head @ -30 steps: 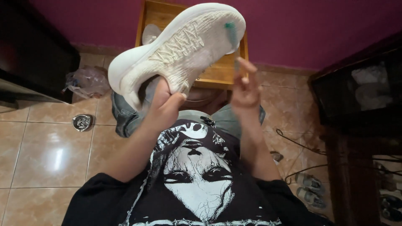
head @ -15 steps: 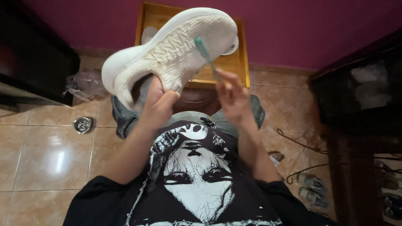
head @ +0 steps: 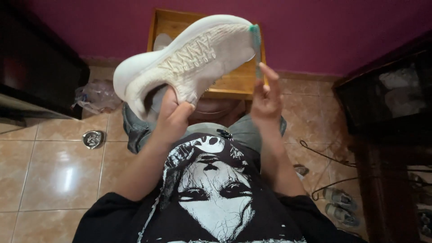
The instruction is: The person scrubs a white sneaker with a toothbrush, focusing on the upper, sole, and laces. They repeatedly dip the brush into a small bowl of liquid and continue scrubbing different areas of the shoe.
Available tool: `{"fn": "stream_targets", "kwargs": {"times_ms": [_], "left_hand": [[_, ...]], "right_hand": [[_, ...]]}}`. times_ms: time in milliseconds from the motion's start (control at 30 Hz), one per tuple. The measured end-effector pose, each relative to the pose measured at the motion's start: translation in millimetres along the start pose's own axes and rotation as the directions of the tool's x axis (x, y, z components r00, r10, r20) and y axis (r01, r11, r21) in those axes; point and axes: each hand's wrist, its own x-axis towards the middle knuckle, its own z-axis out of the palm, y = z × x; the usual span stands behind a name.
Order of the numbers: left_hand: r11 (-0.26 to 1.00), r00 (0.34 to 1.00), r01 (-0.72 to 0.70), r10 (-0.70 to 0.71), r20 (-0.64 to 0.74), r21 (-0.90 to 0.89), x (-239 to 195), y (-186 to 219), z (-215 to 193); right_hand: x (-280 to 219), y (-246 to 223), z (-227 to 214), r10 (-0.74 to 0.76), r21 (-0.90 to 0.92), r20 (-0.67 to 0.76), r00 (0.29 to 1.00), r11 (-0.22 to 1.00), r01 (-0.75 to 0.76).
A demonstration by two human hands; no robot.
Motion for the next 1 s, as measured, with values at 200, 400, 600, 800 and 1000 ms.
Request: {"fn": "stream_targets", "kwargs": {"times_ms": [200, 400, 600, 800, 1000], "left_hand": [[1.000, 1.000, 0.019, -0.019, -0.021, -0.002, -6.1, -21.0, -12.2], [0.985, 0.999, 0.045, -0.044, 0.008, -0.167, 1.7, -17.1, -2.8], [1.000, 0.999, -0.006, 0.006, -0.053, -0.009, -2.7, -27.3, -13.3], [1.000, 0.999, -0.008, 0.008, -0.036, -0.007, -2.0, -26.5, -7.8], [1.000, 0.996, -0.011, 0.011, -0.086, 0.004, -7.2, -48.0, -11.9]], "right_hand": [[-16.8, -0.9, 22.8, -0.130, 0.413, 0.186, 0.974, 0.910, 0.042], [-10.7, -6.4, 14.2, -0.098, 0.181, 0.029, 0.995, 0.979, 0.091], [-18.9, 6.3, 17.1, -0.022, 0.177, 0.119, 0.993, 0.984, 0.001], [-15.7, -6.6, 20.5, -0.052, 0.076, 0.093, 0.994, 0.996, 0.045], [-6.9, 0.5, 10.4, -0.013, 0.130, -0.013, 1.000, 0.991, 0.014]]}}
